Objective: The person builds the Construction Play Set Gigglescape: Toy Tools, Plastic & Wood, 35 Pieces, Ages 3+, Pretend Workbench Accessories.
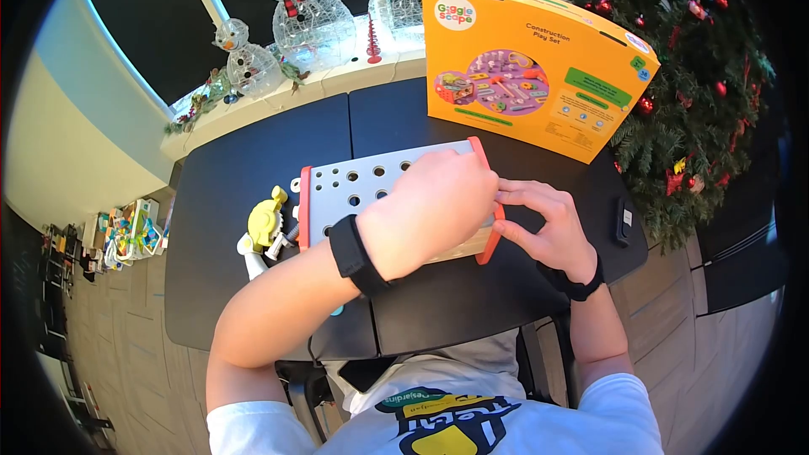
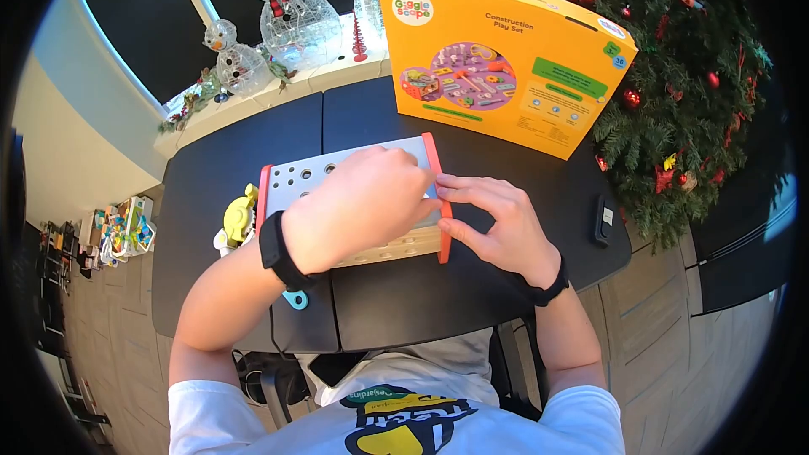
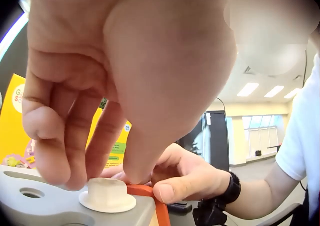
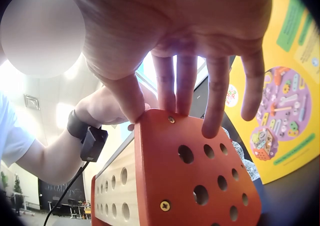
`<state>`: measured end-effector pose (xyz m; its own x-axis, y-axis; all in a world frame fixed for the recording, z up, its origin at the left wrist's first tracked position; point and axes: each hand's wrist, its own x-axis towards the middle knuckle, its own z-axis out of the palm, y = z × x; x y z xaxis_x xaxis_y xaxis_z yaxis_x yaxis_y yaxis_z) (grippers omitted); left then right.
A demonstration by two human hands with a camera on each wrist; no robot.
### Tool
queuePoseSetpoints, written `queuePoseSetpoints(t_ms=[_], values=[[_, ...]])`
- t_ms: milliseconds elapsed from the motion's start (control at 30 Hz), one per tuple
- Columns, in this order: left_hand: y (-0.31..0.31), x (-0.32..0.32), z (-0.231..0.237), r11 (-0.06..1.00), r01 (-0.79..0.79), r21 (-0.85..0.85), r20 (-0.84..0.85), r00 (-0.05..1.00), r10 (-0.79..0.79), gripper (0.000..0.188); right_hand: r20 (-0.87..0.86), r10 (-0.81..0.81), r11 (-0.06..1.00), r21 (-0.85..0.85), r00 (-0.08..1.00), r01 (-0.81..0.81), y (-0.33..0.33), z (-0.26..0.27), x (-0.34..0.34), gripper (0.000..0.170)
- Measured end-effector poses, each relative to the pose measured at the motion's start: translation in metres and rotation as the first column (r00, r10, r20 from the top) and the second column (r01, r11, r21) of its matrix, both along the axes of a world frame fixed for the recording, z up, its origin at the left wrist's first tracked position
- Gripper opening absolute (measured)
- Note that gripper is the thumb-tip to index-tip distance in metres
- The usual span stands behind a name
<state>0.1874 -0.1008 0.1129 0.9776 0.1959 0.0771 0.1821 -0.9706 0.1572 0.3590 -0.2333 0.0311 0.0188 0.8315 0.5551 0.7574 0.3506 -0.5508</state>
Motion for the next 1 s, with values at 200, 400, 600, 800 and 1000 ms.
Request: queuePoseSetpoints(t_ms=[200,400,600,800,1000], values=[[-0.001,-0.003,0.004,0.996,0.020,-0.092,-0.059,0.998,-0.025,0.011,-0.005,-0.004,1.000,-0.007,1.000,0.004,0.000,0.001,-0.001,0.034],[0.000,-0.007,0.004,0.984,0.144,-0.100,0.008,0.990,-0.144,0.018,0.026,-0.018,1.000,0.005,0.999,0.018,0.000,-0.001,0.001,0.033],[0.009,-0.011,-0.003,0.961,0.276,-0.003,0.024,0.961,-0.276,0.020,0.180,0.010,1.000,-0.011,0.984,-0.008,0.000,0.007,0.003,0.044],[0.012,-0.030,-0.010,0.985,0.171,0.005,0.047,0.984,-0.171,0.017,0.306,0.061,0.998,-0.035,0.950,-0.053,0.005,0.007,0.006,0.057],[0.063,-0.102,0.013,0.995,-0.080,-0.062,0.528,0.843,0.101,0.017,0.409,0.000,1.000,0.026,0.912,-0.012,-0.004,0.008,0.011,0.064]])
